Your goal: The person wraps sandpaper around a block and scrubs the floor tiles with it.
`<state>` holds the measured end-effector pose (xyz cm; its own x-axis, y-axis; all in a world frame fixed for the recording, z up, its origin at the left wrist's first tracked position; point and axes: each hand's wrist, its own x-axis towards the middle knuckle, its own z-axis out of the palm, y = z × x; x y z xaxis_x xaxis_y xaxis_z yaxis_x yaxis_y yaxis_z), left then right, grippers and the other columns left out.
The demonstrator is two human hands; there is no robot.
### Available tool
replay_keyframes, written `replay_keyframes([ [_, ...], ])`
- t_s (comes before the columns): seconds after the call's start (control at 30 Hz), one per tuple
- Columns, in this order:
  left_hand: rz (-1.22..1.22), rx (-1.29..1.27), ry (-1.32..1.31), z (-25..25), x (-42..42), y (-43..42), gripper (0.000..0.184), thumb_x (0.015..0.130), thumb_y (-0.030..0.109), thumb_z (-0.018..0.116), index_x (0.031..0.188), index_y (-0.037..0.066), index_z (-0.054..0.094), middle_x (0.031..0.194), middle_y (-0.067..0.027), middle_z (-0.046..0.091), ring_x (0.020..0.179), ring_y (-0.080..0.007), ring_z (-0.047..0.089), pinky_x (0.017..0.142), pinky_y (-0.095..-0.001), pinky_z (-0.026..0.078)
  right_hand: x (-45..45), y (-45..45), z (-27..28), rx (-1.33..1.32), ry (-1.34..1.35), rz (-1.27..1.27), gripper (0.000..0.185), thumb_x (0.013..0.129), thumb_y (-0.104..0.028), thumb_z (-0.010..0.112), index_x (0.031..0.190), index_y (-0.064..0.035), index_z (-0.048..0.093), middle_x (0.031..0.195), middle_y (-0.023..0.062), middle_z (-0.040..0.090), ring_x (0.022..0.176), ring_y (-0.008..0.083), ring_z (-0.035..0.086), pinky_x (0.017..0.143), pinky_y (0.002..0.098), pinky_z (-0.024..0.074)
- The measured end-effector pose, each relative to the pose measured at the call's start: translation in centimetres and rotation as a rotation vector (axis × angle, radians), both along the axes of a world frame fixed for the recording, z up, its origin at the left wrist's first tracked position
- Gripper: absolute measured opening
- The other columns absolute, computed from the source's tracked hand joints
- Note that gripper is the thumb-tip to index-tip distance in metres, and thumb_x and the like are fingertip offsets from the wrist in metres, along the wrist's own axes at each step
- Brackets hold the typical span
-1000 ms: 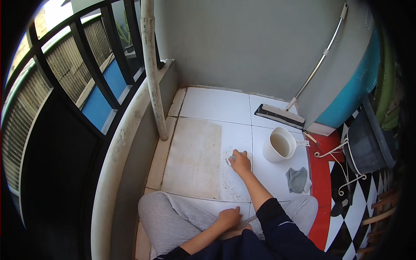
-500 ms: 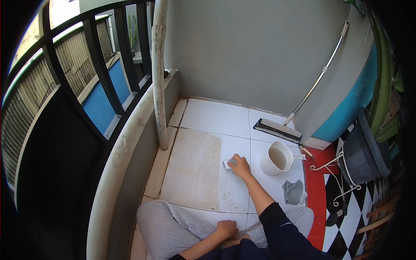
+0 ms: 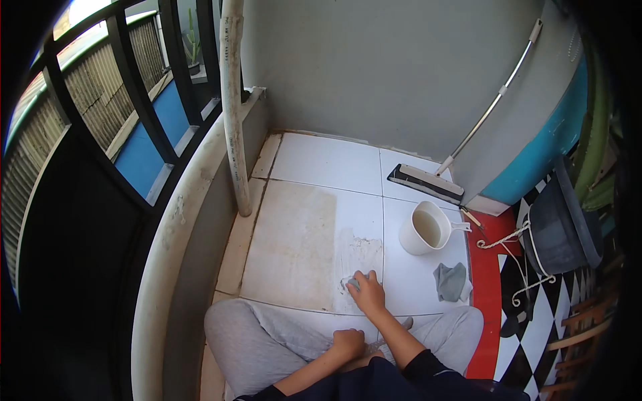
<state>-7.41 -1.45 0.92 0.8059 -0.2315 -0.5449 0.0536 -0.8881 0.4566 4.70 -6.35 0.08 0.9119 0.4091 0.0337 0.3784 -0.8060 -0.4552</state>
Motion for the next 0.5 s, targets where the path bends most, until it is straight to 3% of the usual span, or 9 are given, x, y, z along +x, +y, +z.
replay_keyframes([
  [0.23,0.047,-0.042,-0.030,0.1,0.2,0.2,0.033,0.081,0.034,0.051,0.095,0.005,0.060,0.092,-0.0137,0.063,0.085,-0.0277,0.063,0.070,-0.0410,0.049,8.8,4.2,-0.5,-0.022,0.020,-0.096,0.028,0.075,-0.030,0.064,0.095,-0.0144,0.053,0.097,0.0187,0.048,0.071,0.0370,0.058,0.060,0.0443,0.0489],
  [0.5,0.088,-0.103,-0.127,-0.2,0.4,0.0,0.038,0.082,0.039,0.051,0.096,0.005,0.057,0.083,-0.0149,0.063,0.076,-0.0307,0.063,0.064,-0.0424,0.050,-1.5,-1.8,0.6,-0.042,0.072,-0.034,0.028,0.074,-0.030,0.065,0.093,-0.0121,0.054,0.089,0.0175,0.048,0.071,0.0359,0.056,0.060,0.0425,0.0475],
])
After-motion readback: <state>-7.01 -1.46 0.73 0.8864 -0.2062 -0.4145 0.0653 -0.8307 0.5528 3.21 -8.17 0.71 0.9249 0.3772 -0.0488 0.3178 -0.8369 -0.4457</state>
